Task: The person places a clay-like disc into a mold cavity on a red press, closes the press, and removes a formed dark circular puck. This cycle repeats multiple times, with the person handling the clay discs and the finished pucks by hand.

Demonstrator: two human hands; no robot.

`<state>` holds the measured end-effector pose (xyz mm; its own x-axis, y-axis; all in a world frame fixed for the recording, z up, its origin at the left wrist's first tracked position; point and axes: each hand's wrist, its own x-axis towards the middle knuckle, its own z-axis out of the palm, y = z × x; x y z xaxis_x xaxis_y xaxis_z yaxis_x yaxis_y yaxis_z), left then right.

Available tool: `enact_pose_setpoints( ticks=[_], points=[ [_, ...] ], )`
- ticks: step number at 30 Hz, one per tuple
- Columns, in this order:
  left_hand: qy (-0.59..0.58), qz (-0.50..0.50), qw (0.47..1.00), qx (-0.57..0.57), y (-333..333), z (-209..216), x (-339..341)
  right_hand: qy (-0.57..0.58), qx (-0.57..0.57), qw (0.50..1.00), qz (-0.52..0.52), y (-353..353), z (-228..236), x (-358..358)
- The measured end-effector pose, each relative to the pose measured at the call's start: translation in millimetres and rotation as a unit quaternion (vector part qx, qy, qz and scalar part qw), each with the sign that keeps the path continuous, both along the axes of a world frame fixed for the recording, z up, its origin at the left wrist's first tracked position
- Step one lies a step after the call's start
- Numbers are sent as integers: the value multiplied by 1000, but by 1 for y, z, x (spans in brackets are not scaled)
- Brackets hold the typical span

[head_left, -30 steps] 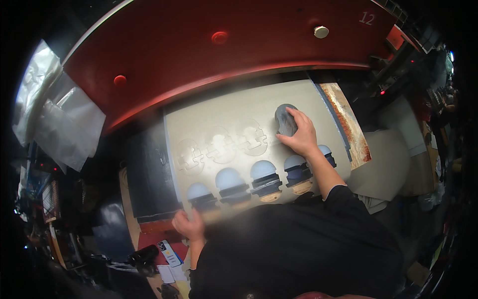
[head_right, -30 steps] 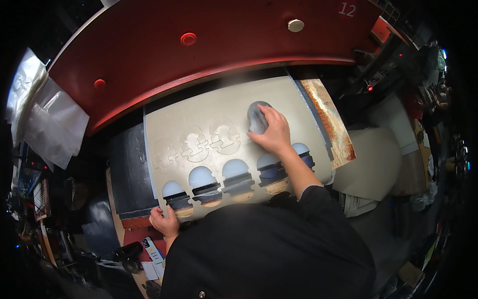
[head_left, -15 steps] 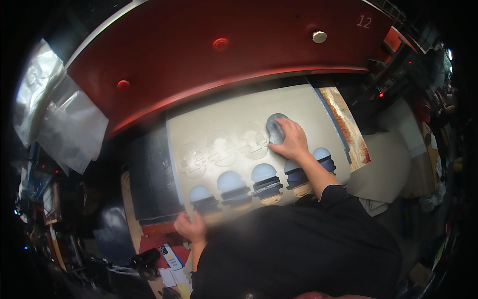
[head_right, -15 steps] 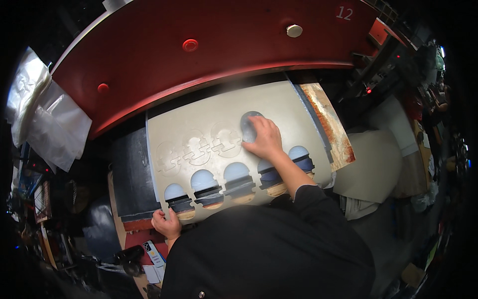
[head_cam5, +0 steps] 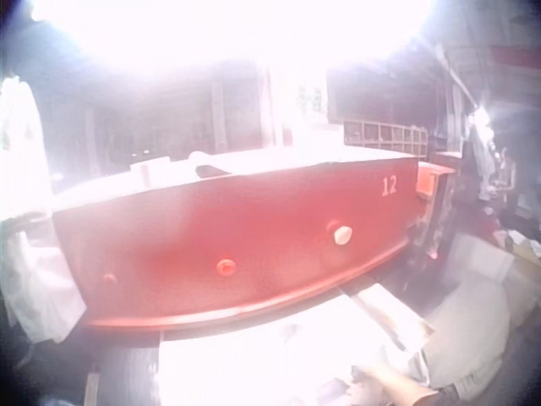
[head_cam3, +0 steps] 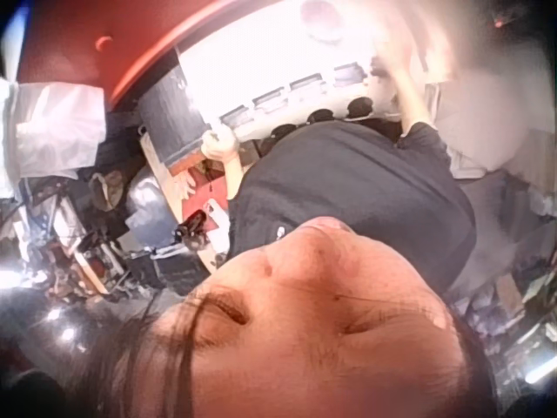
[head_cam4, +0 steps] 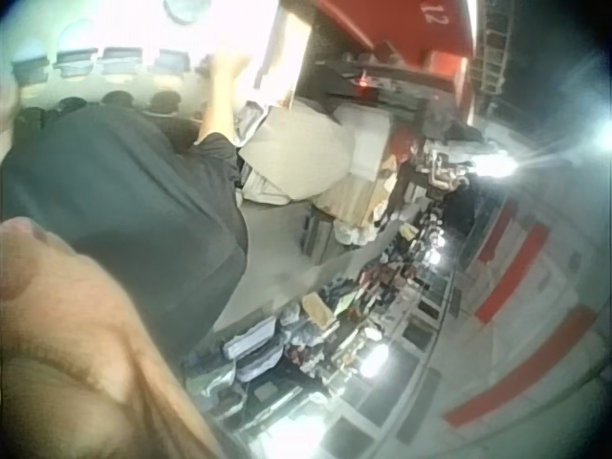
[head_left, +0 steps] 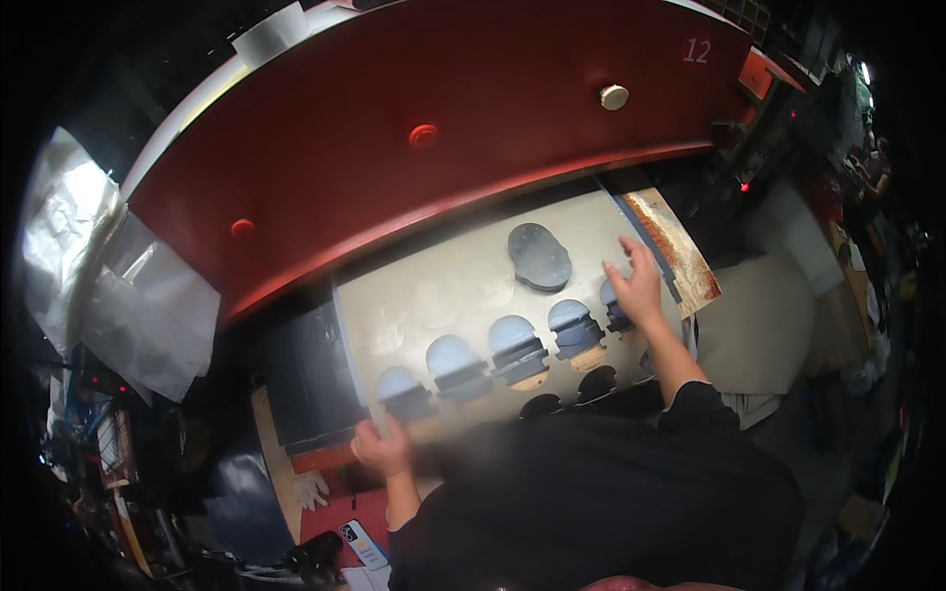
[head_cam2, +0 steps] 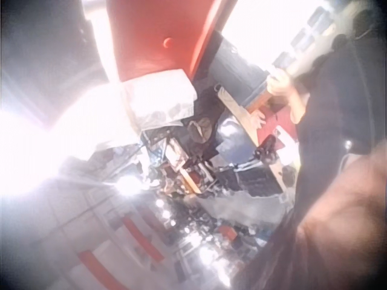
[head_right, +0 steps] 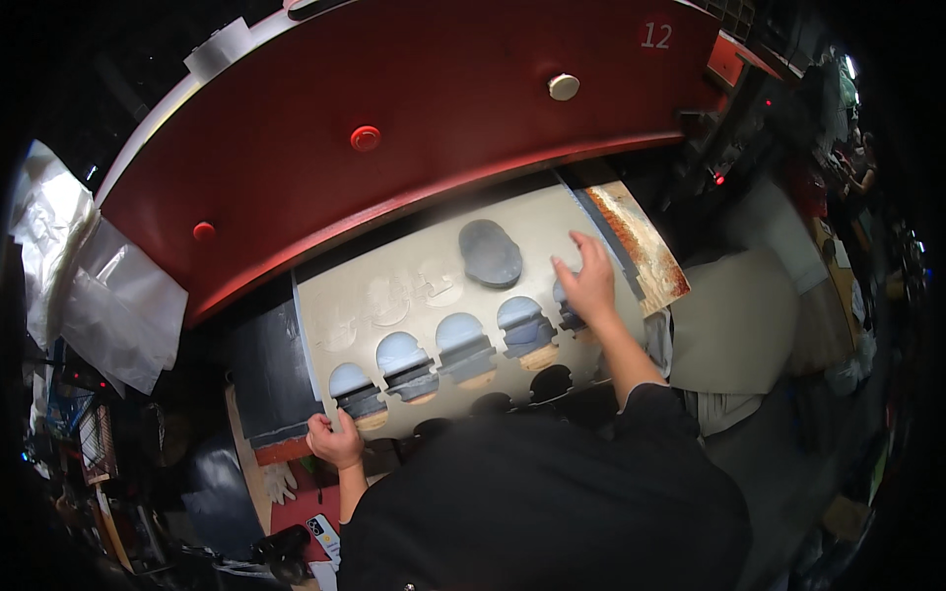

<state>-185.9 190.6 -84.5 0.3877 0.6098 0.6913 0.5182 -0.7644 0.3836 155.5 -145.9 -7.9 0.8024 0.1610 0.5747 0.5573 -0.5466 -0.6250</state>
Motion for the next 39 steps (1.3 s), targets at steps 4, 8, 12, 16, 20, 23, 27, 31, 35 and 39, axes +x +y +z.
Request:
enact_pose_setpoints(
  ticks=[4,8,12,16,20,23,27,31,35,39],
  points=[
    [-24,8,1000,7,47,4,57,-45,41,997,-55,17,38,86],
    [9,20,999,-44,80,8,98,-94,12,993,-69,28,104,158],
    [9,12,999,-49,106,15,130,-94,-24,995,-10,71,153,199],
    [28,16,998,-59,128,18,156,-35,-72,994,-76,90,160,210],
    [34,8,999,-36,140,17,167,-64,-45,996,-49,80,130,202],
    [40,15,998,-46,142,16,169,-34,-27,999,3,82,85,176],
    [68,16,995,-74,140,18,167,53,-36,995,73,105,7,117],
    [43,5,996,-82,138,22,166,-69,-102,984,125,130,-32,78],
    [50,-2,994,-96,136,29,165,-76,-103,983,134,150,-34,66],
    [48,1,991,-127,136,35,164,-32,-61,988,140,152,-28,69]
  ],
)
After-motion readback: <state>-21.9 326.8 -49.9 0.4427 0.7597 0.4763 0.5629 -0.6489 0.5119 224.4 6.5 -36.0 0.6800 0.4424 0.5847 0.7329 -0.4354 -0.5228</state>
